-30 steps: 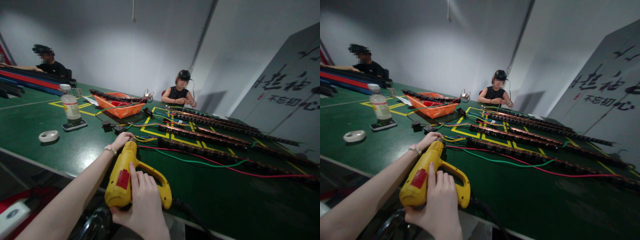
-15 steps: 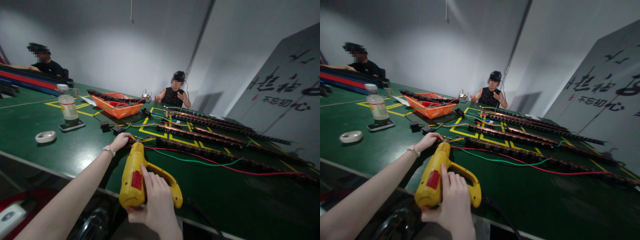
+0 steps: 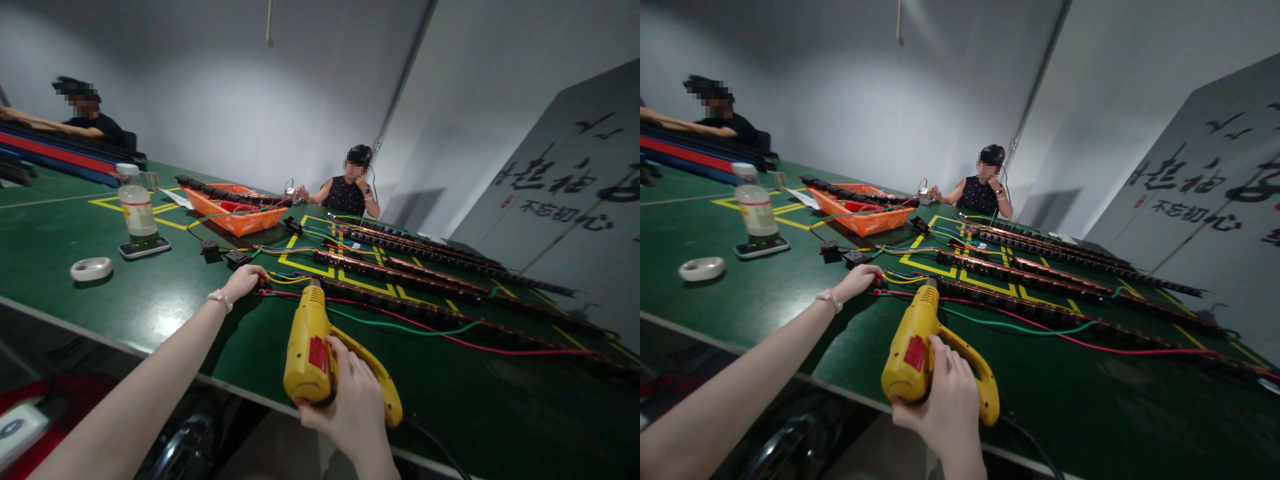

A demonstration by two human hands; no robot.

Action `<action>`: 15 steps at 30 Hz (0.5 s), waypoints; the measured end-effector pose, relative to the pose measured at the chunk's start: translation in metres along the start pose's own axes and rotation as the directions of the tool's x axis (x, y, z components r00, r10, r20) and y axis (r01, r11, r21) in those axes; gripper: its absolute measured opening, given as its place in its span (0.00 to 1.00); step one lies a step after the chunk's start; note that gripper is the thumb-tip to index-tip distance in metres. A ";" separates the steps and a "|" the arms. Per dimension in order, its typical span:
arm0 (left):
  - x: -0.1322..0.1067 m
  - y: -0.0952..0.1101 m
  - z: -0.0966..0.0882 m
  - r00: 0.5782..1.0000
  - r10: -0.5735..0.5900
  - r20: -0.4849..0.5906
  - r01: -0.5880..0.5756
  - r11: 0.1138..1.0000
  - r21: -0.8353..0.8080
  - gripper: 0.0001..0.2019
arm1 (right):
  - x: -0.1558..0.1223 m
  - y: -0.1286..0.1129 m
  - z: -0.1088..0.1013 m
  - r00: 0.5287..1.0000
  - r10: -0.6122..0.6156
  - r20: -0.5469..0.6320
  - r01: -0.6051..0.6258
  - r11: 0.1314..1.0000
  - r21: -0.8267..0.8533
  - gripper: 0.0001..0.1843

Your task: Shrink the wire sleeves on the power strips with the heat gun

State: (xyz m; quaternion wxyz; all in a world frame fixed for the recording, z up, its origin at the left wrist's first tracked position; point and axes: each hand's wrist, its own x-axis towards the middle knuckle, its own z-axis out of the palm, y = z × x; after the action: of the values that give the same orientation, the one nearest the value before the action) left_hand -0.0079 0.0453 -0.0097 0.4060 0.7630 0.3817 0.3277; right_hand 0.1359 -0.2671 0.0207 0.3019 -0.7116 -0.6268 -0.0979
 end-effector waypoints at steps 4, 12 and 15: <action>0.002 -0.003 -0.001 1.000 -0.001 0.005 0.001 1.000 0.022 0.15 | -0.001 -0.004 0.003 1.000 -0.011 -0.015 0.010 1.000 -0.022 0.47; 0.004 0.000 -0.001 0.999 -0.042 -0.008 0.042 0.999 0.003 0.16 | -0.004 -0.034 0.019 0.998 -0.029 -0.060 0.028 0.999 -0.020 0.48; 0.002 0.003 -0.001 0.997 -0.060 -0.038 0.060 0.998 0.012 0.16 | 0.000 -0.048 0.026 0.997 -0.069 -0.033 0.069 0.998 0.004 0.50</action>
State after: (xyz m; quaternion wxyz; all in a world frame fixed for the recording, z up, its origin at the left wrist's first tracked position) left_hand -0.0067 0.0463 -0.0063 0.4033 0.7476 0.4142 0.3269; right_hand 0.0838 -0.2513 0.0144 0.3106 -0.6869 -0.6463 -0.1185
